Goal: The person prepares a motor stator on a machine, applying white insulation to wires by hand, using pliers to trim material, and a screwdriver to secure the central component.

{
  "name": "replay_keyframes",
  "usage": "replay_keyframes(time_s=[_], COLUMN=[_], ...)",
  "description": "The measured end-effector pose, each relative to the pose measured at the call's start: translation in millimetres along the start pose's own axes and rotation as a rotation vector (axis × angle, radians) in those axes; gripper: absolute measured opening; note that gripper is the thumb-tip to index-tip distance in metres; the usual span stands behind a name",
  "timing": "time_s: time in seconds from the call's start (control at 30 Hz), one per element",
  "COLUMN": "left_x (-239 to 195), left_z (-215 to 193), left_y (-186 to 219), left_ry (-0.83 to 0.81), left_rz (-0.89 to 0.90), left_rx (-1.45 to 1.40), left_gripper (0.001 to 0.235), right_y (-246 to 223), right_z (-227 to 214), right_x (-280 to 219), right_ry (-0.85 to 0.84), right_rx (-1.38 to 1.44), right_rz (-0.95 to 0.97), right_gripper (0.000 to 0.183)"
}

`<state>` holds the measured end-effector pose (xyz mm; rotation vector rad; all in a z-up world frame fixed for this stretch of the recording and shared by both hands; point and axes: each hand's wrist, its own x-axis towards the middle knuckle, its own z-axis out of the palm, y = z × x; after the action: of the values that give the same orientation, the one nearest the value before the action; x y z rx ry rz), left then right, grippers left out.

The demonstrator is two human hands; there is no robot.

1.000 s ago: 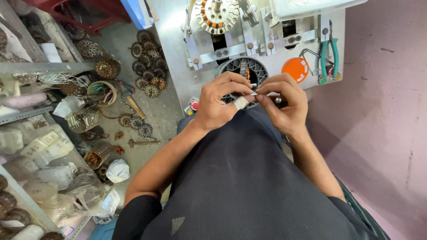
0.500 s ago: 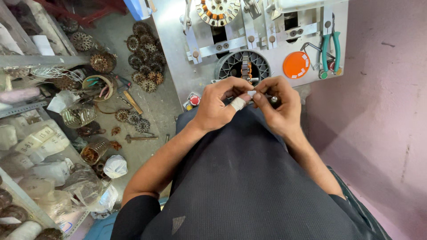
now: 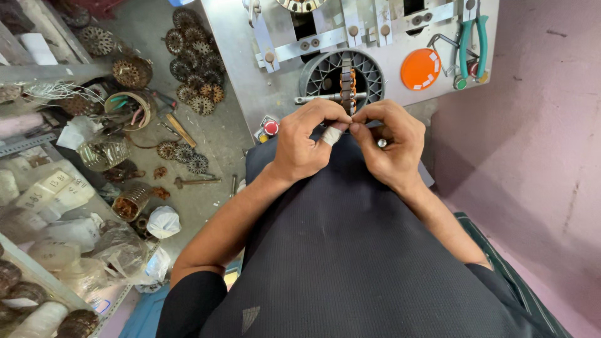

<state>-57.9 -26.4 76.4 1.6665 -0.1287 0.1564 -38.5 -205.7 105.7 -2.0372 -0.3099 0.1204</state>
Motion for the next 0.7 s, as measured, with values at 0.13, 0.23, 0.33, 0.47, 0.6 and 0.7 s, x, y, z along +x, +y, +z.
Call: replay_keyframes(time_s=[0.13, 0.23, 0.33, 0.47, 0.6, 0.7], left_x=[5.5, 16.7, 34.0, 49.8, 51.1, 50.0], left_z=[-2.6, -11.5, -19.3, -21.8, -22.9, -22.0], left_y=[-11.8, -26.3, -46.1, -67.4, -77.1, -78.4], left_ry=[-0.039, -0.047, -0.179, -0.397, -0.451, -0.443], left_rz=[-0.007, -0.07, 0.018, 0.082, 0.014, -0.008], left_rx=[-0.007, -0.073, -0.109, -0.225, -0.317, -0.328], left_gripper=[0.019, 0.043, 0.061, 0.065, 0.054, 0.05], right_y=[3.0, 7.3, 9.5, 10.8, 13.4, 13.7], right_z=[3.1, 5.9, 7.7, 9.6, 12.5, 15.2], right_x=[1.0, 5.8, 7.3, 6.3, 5.4, 4.8], right_ry=[0.062, 0.144, 0.15, 0.148, 0.169, 0.184], right_rx=[-0.094, -0.144, -0.229, -0.312, -0.324, -0.351], right_rz=[0.015, -0.025, -0.075, -0.11, -0.095, -0.12], right_gripper=[0.017, 0.02, 0.019, 0.018, 0.019, 0.019])
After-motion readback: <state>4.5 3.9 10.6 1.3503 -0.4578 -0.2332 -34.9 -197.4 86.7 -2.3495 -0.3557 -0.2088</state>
